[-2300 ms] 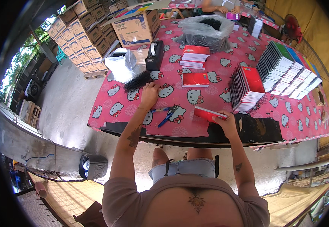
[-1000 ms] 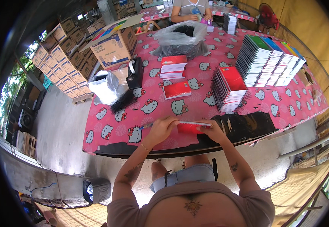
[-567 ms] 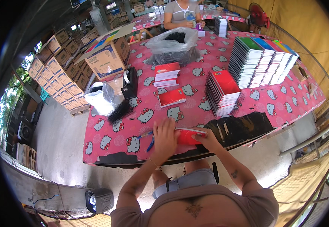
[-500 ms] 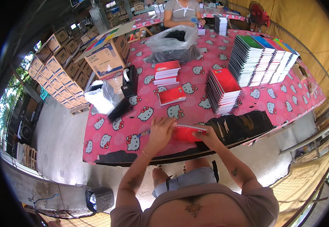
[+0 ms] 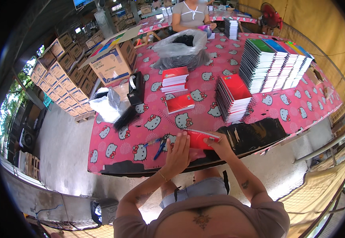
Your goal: The person applies adhesive strips to the edges of red and white notebook covers by hand and stacks them.
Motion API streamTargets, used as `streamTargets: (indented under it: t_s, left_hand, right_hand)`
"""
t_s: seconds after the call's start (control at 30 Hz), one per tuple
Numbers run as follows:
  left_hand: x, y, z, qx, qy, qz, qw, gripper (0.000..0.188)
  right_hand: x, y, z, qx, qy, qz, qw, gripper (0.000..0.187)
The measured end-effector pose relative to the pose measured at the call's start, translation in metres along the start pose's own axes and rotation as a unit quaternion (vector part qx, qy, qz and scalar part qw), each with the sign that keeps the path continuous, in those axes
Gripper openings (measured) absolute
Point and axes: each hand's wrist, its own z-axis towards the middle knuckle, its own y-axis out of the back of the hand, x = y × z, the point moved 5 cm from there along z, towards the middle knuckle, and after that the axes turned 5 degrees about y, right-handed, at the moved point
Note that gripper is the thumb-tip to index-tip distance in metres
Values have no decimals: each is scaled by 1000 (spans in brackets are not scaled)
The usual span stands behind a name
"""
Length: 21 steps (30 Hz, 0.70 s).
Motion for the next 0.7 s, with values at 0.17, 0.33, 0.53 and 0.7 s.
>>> streamTargets:
  t_s: [0.17, 0.33, 0.53, 0.7]
  left_hand:
    - [28, 43, 69, 77, -36, -97, 992, 28]
    - [34, 49, 74, 103, -49, -215, 970, 14]
    - [40, 40, 75, 181, -3, -285, 941, 18]
    - [44, 37, 79, 250, -8, -346, 904, 20]
  right_hand:
    - [13, -8, -2, 49, 20, -25, 998, 28]
    - [23, -5, -2, 76, 7, -48, 996, 27]
    - [16, -5, -2, 88, 47, -65, 993, 27]
    - [17, -6, -3, 111, 42, -119, 986, 28]
